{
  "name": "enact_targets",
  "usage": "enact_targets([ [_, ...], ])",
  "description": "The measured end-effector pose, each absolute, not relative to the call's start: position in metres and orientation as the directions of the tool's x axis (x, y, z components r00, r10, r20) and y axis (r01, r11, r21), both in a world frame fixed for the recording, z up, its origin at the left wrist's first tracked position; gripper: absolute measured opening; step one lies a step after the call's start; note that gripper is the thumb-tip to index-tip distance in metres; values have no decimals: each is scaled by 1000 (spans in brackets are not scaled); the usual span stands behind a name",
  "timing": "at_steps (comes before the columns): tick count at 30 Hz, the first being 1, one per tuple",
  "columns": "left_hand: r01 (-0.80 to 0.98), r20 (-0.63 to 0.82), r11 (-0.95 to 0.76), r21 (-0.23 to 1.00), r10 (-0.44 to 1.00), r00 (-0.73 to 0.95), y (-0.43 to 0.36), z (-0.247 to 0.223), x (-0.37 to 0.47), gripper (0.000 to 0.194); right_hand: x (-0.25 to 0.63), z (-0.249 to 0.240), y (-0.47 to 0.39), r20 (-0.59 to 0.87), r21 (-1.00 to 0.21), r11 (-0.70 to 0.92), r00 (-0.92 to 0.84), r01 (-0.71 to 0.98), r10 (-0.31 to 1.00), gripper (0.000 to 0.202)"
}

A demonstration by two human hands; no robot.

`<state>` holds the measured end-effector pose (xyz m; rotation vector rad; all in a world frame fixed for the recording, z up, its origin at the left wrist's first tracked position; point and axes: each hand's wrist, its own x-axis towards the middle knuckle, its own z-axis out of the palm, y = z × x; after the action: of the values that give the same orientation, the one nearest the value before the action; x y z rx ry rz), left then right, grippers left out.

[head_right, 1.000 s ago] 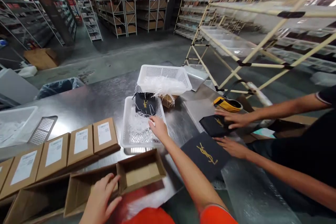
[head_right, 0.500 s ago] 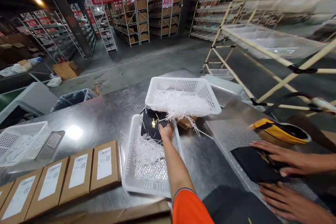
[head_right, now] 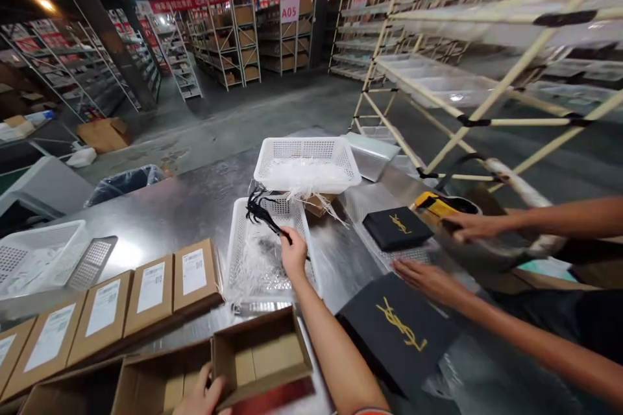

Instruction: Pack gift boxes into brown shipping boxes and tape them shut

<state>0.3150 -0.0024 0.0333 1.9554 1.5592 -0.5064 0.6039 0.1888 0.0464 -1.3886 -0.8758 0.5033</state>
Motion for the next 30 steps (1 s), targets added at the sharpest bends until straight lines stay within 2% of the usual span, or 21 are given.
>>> enact_targets([
  [2, 942, -563, -214, 258, 759, 327, -9, 29, 309, 53, 601, 58, 179, 307, -948, 189, 588, 255, 748, 26],
  [5, 886, -393, -185, 425, 844, 365, -17, 29, 298, 67, 598, 79, 172, 335, -941, 225, 598, 253, 728, 25],
  [7, 818, -198, -153, 555, 931, 308, -14, 38, 291, 64, 596, 95, 169, 302, -952, 267, 625, 152, 720, 28],
  [9, 725, -6, -124, 677, 985, 174, 3, 58, 287, 58, 595, 109, 166, 229, -946, 322, 651, -25, 724, 33],
  [11, 590, 95, -96, 802, 995, 33, 30, 89, 287, 61, 591, 119, 161, 130, -911, 346, 642, -222, 755, 39],
  [13, 400, 68, -43, 915, 996, -50, 62, 125, 292, 67, 582, 121, 153, 23, -879, 302, 599, -369, 800, 44],
  [14, 265, -16, 26, 964, 999, -39, 77, 142, 297, 69, 577, 120, 149, -22, -872, 260, 562, -415, 827, 48],
  [16, 23, -220, 219, 975, 966, 138, 100, 168, 311, 66, 565, 113, 141, -68, -879, 175, 480, -443, 875, 52],
  [18, -66, -345, 370, 927, 906, 244, 114, 182, 327, 56, 556, 104, 140, -62, -942, 80, 404, -326, 913, 47],
  [19, -87, -375, 405, 910, 895, 242, 118, 185, 335, 51, 554, 101, 141, -59, -973, 31, 381, -227, 923, 43],
  [22, -128, -374, 386, 914, 921, 108, 123, 186, 346, 41, 566, 91, 155, -79, -993, -105, 389, 45, 918, 33],
  [24, -100, -317, 318, 943, 948, 18, 124, 189, 342, 38, 583, 86, 164, -93, -977, -164, 418, 137, 903, 22],
  [27, 151, -118, 134, 979, 987, -110, 126, 200, 325, 30, 602, 81, 172, -81, -928, -222, 418, 300, 905, 4],
  [30, 511, 71, 13, 860, 987, -144, 124, 211, 309, 27, 598, 87, 177, -26, -889, -176, 336, 423, 941, 9],
])
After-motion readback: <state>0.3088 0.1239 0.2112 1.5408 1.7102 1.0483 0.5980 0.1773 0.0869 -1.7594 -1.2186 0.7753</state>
